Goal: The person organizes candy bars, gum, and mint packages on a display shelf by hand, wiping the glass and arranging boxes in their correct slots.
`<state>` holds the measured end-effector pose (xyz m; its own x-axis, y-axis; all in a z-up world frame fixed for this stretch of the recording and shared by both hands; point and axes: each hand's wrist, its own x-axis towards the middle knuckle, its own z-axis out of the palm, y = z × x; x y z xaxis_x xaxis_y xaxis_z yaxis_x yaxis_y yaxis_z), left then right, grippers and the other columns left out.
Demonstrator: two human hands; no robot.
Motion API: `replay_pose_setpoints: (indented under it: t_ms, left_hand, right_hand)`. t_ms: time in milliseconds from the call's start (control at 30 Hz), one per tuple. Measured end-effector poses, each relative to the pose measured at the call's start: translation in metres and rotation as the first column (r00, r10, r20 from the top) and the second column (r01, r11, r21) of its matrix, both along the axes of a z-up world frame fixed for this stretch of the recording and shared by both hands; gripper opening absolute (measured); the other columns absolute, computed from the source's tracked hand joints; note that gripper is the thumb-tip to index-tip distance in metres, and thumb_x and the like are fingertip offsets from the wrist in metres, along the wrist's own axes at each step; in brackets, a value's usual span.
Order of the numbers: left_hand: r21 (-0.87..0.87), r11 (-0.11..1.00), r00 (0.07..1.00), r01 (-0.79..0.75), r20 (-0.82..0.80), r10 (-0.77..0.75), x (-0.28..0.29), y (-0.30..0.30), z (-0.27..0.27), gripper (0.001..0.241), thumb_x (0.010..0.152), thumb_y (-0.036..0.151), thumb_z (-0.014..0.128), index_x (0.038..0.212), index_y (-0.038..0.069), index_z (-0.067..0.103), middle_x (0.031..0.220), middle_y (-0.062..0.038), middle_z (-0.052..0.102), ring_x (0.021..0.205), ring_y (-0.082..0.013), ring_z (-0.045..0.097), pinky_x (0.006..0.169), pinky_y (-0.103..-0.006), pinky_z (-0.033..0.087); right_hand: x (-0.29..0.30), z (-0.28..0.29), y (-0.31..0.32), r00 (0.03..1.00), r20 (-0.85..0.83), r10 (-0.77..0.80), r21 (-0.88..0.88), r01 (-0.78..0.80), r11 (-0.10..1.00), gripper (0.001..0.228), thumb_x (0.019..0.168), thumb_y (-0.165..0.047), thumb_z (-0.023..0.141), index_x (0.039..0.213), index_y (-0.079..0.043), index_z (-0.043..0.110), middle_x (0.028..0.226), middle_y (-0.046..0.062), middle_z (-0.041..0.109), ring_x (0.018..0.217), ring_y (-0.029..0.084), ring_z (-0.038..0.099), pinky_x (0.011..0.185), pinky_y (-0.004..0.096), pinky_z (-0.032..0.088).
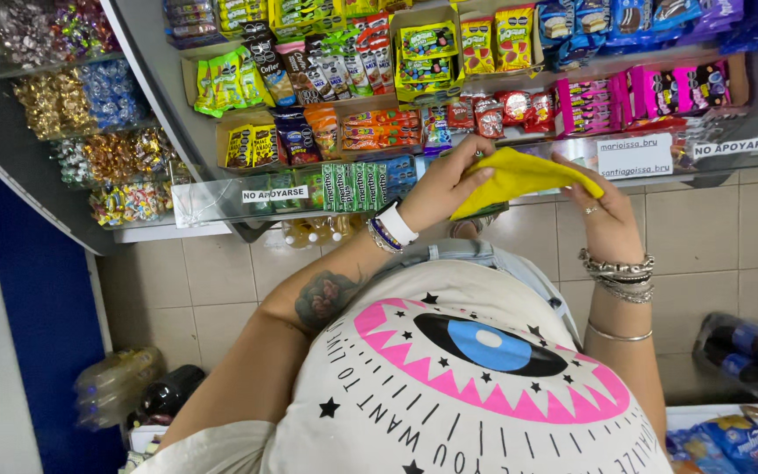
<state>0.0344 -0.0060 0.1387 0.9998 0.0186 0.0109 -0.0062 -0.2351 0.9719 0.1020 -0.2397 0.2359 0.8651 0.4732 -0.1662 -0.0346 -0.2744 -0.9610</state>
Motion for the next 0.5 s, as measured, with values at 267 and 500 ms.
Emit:
replay_pose_setpoints:
  t_ms: [267, 500]
  left_hand:
    - [-0.141, 0.937, 0.879, 0.319, -0.325, -0.348, 0.033, -0.004, 0.040, 0.034, 0.090, 0.042, 0.068, 0.112, 0.016, 0.065, 0.099, 0.003, 0.070, 0.078, -0.0087, 0.063, 0.064, -0.0224, 0.047]
    - [-0.903, 0.416, 0.811, -0.103, -0.319, -0.491, 0.019, -0.035, 0.007, 0.046, 0.104, 0.041, 0.058, 0.133, 0.006, 0.058, 0.121, -0.012, 0.068, 0.103, -0.0248, 0.070, 0.087, -0.0476, 0.062]
  right_hand:
    - [0.017, -0.021, -0.066, 0.957, 0.269, -0.107, -0.182, 0.159, 0.970, 0.027, 0.111, -0.011, 0.053, 0.133, -0.004, 0.067, 0.096, 0.006, 0.061, 0.077, 0.017, 0.053, 0.064, 0.031, 0.043]
    - [-0.040, 0.044, -0.014, 0.853, 0.260, 0.453, 0.022, -0.474, 0.880, 0.078, 0.090, -0.003, 0.060, 0.159, 0.000, 0.025, 0.157, 0.031, 0.038, 0.126, 0.043, 0.057, 0.083, 0.048, 0.060]
